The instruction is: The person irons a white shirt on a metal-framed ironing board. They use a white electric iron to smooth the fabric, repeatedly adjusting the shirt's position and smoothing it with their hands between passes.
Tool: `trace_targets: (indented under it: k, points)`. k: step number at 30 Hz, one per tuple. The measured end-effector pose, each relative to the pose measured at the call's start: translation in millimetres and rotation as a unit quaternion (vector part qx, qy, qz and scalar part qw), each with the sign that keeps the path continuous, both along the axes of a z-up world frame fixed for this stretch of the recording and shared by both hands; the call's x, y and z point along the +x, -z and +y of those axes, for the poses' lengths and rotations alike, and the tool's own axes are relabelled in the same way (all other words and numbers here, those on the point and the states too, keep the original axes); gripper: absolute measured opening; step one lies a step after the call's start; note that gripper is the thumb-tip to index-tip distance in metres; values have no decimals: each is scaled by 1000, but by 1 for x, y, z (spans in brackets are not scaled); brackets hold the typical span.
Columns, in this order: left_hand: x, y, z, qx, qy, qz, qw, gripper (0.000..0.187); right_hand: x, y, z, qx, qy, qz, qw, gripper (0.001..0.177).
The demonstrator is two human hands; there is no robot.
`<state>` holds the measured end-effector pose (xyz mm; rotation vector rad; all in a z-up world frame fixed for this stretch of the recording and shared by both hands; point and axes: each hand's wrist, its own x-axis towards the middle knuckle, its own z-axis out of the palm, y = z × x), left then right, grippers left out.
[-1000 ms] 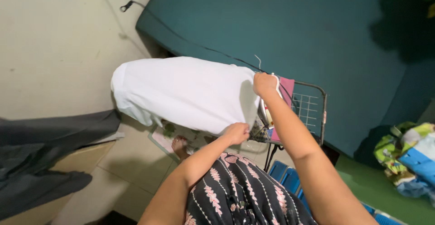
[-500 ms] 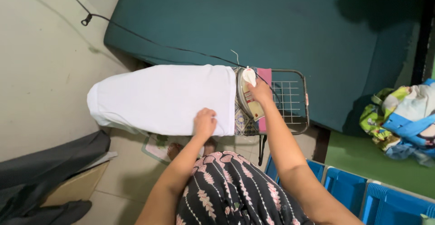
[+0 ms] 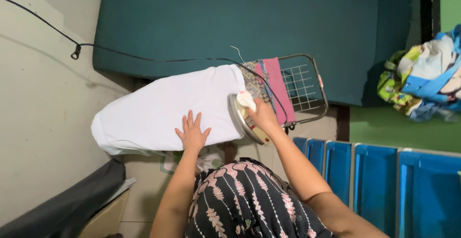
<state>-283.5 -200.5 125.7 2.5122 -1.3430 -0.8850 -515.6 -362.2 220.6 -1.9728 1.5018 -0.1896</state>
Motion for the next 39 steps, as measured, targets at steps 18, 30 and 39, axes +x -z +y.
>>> trace_targets:
  k: [18,30,39]
  points:
    - [86,11,59,25,87,-25,996,88,101,45,-28,-76,123,111,983,33]
    - [112,-12,44,86,189,-32,978,93,92,87,72,351,241,-279,861,25]
    - [116,-15,39,88,203,-11,975,95,120,101,26,213,383,-394,808,28]
